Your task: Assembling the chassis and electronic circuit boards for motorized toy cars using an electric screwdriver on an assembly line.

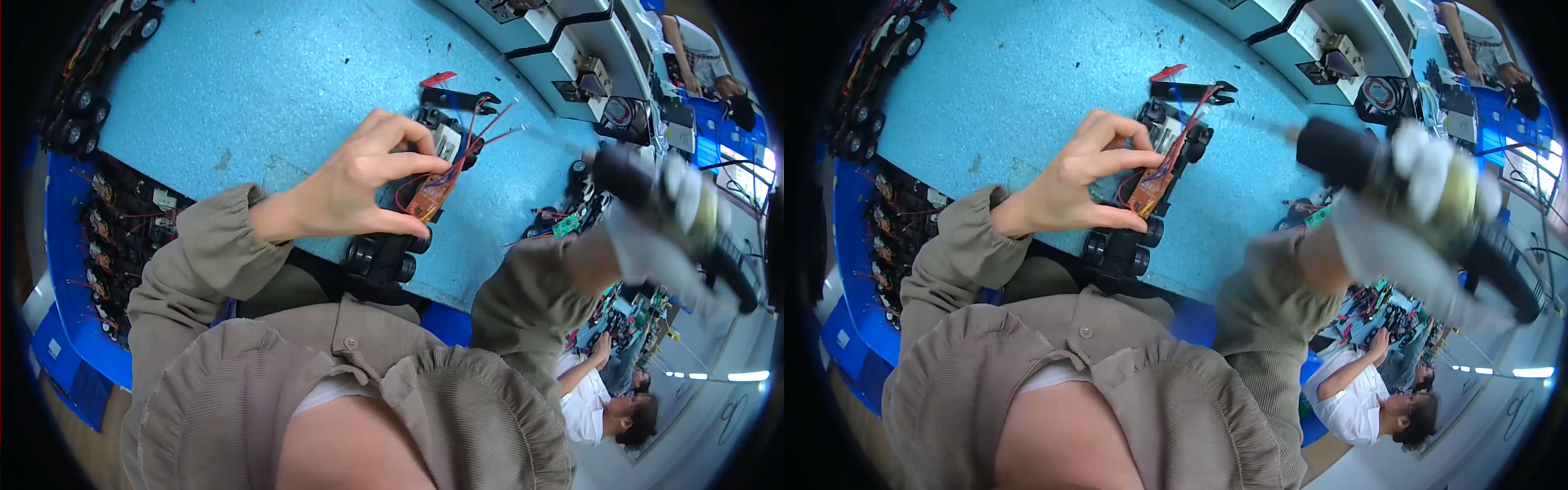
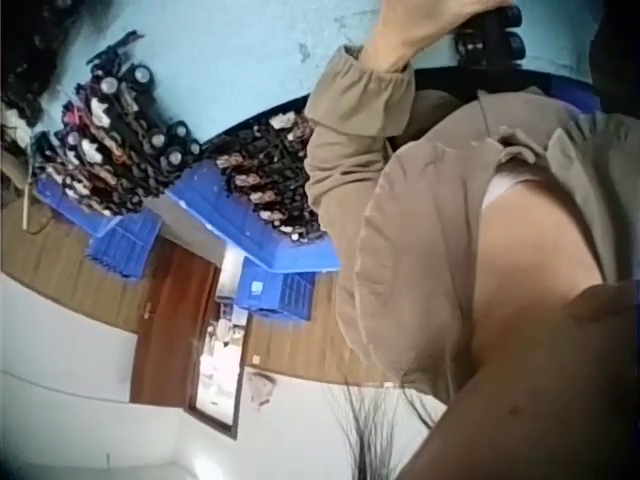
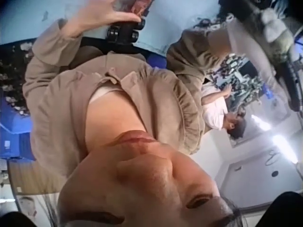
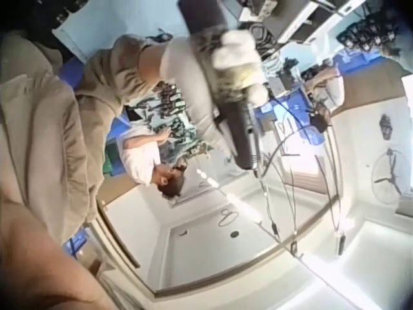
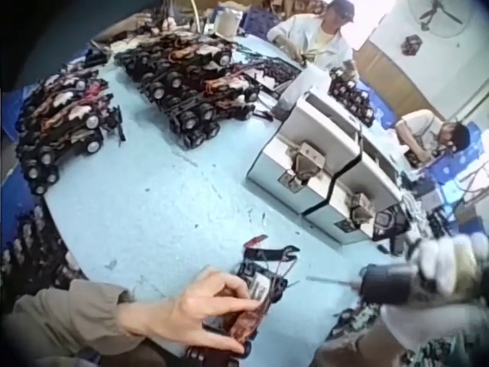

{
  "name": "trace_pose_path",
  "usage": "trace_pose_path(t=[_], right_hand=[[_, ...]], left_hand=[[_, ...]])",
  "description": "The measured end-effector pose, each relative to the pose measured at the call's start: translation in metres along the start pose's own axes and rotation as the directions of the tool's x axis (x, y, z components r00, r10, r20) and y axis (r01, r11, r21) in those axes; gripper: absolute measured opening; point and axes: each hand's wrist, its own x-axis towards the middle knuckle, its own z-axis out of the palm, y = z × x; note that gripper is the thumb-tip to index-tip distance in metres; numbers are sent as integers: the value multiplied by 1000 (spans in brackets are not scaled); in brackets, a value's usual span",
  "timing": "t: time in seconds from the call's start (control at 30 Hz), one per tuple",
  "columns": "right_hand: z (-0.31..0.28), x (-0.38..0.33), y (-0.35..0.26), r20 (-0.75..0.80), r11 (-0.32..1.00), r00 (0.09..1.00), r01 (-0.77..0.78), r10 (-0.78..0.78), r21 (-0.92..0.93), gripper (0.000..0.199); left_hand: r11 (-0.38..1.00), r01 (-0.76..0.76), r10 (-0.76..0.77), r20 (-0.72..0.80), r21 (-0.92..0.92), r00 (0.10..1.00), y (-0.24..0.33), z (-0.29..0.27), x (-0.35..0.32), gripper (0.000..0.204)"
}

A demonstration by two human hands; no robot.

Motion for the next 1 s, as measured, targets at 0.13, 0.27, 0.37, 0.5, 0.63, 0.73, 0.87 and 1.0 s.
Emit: trace_pose_path(t=[0.13,0.27,0.37,0.5,0.63,0.73,0.87,1.0], right_hand=[[21,-44,-11,-162,996,984,-81,72,-47,72],[35,-58,9,-207,988,972,-133,113,-83,73],[34,-59,18,-194,982,971,-161,140,-99,75],[35,-58,25,-170,974,970,-193,171,-120,79],[36,-58,32,-156,974,971,-198,179,-112,84],[39,-56,33,-97,975,979,-191,180,-115,86],[53,-51,38,-3,973,980,-195,197,-121,88],[62,-51,44,14,966,985,-166,172,-197,89]], left_hand=[[998,-54,54,2,41,999,-4,13,10,55],[998,-24,25,-11,57,1000,-4,14,7,56],[999,3,-3,-6,34,1000,-5,14,6,55],[998,15,-18,-47,-56,999,-6,17,6,52],[999,4,-5,-51,-35,999,-7,16,4,52],[1000,-2,2,-19,-31,1000,-6,15,3,54],[1000,-19,18,-21,-20,1000,-6,14,4,54],[999,-41,40,-37,-5,998,-8,14,4,53]])
